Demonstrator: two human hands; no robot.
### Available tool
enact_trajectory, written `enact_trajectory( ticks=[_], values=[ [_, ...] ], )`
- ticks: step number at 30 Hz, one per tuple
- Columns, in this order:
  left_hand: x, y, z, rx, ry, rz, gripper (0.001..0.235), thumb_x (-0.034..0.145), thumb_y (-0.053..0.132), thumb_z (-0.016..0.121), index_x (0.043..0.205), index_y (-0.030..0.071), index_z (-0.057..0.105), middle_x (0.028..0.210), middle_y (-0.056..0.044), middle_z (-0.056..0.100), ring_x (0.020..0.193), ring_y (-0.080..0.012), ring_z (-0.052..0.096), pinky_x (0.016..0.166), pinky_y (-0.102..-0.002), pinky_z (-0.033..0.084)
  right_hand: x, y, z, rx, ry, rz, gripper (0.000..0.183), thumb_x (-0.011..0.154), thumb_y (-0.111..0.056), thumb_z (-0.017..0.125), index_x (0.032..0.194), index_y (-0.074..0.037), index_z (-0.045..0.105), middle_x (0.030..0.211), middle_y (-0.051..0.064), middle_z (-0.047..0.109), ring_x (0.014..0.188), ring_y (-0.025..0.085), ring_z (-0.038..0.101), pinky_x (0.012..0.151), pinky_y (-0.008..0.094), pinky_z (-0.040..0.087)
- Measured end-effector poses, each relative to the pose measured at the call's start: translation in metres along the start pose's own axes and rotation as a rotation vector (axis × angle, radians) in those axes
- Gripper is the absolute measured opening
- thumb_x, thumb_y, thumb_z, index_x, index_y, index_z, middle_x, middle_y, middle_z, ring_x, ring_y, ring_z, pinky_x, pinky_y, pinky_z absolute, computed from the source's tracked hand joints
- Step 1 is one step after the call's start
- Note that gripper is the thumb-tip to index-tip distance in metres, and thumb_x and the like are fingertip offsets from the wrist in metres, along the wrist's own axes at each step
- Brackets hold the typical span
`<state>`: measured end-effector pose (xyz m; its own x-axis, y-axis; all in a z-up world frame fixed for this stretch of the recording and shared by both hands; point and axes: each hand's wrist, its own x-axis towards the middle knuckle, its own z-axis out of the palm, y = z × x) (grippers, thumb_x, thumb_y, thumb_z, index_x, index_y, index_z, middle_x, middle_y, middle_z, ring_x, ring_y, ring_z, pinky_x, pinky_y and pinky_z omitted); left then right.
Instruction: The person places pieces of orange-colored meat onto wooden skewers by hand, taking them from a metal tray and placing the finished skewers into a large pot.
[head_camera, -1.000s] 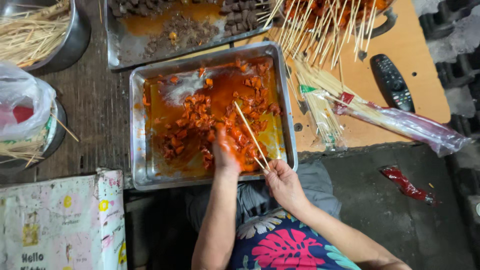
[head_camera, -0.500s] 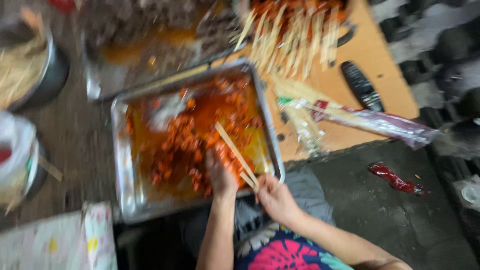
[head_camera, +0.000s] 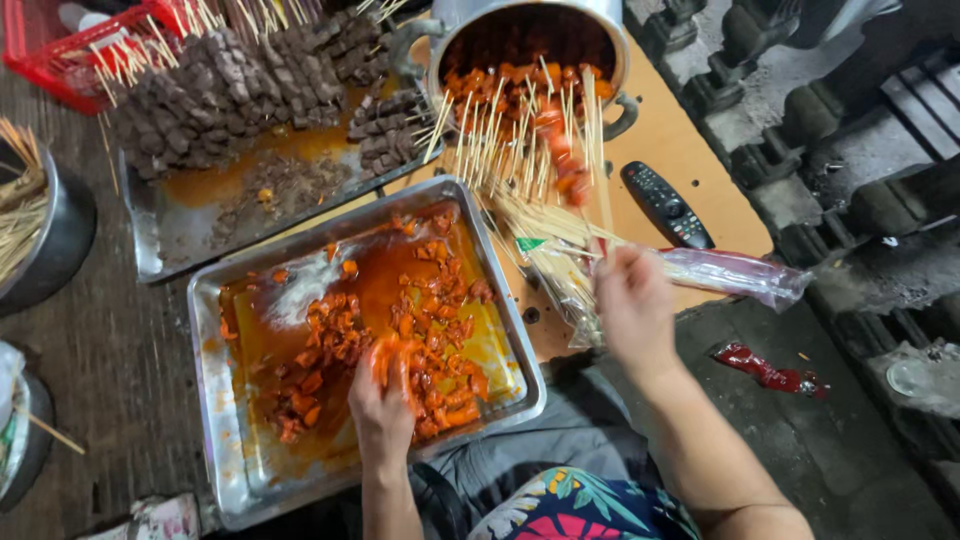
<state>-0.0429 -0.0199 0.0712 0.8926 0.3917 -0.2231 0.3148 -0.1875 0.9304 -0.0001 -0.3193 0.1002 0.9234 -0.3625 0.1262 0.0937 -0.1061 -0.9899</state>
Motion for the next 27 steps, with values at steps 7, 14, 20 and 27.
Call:
enact_trajectory(
  ticks=[7,14,20,27],
  values=[
    [-0.002,-0.041,-0.015,0.014,0.037,0.257,0.023,0.099,0.013,0.062,0.117,-0.001,0.066,0.098,-0.012,0.074,0.084,-0.0195,0.069,0.075,-0.034,0.057,0.103,0.006,-0.006,-0.327,0.117,-0.282,0.011,0.102,-0.004,0.059,0.092,-0.002,0.055,0.074,0.006,0.060,0.067,0.013,0.061,0.062,0.030,0.050],
    [0.000,-0.038,-0.010,0.094,0.045,0.303,0.021,0.101,0.009,0.060,0.118,-0.002,0.066,0.102,-0.019,0.076,0.090,-0.0313,0.071,0.083,-0.038,0.054,0.180,0.027,0.039,-0.238,0.201,-0.279,0.012,0.101,-0.005,0.058,0.092,-0.002,0.053,0.075,0.008,0.063,0.067,0.015,0.064,0.062,0.031,0.053],
    [0.013,-0.070,-0.009,0.338,0.078,0.599,0.026,0.101,0.009,0.062,0.123,-0.004,0.061,0.112,-0.021,0.071,0.102,-0.0334,0.067,0.089,-0.037,0.054,0.237,0.096,0.069,-0.188,0.242,-0.361,0.008,0.101,-0.006,0.057,0.095,-0.004,0.052,0.085,0.010,0.061,0.075,0.020,0.065,0.069,0.035,0.056],
    [0.006,-0.073,-0.021,0.031,0.044,0.394,0.029,0.099,0.002,0.062,0.128,-0.002,0.063,0.117,-0.019,0.074,0.106,-0.0268,0.072,0.094,-0.034,0.054,0.179,0.073,0.027,0.415,-0.017,-0.065,0.008,0.113,-0.006,0.059,0.112,-0.005,0.051,0.104,0.012,0.066,0.071,0.022,0.064,0.057,0.036,0.052]
  ],
)
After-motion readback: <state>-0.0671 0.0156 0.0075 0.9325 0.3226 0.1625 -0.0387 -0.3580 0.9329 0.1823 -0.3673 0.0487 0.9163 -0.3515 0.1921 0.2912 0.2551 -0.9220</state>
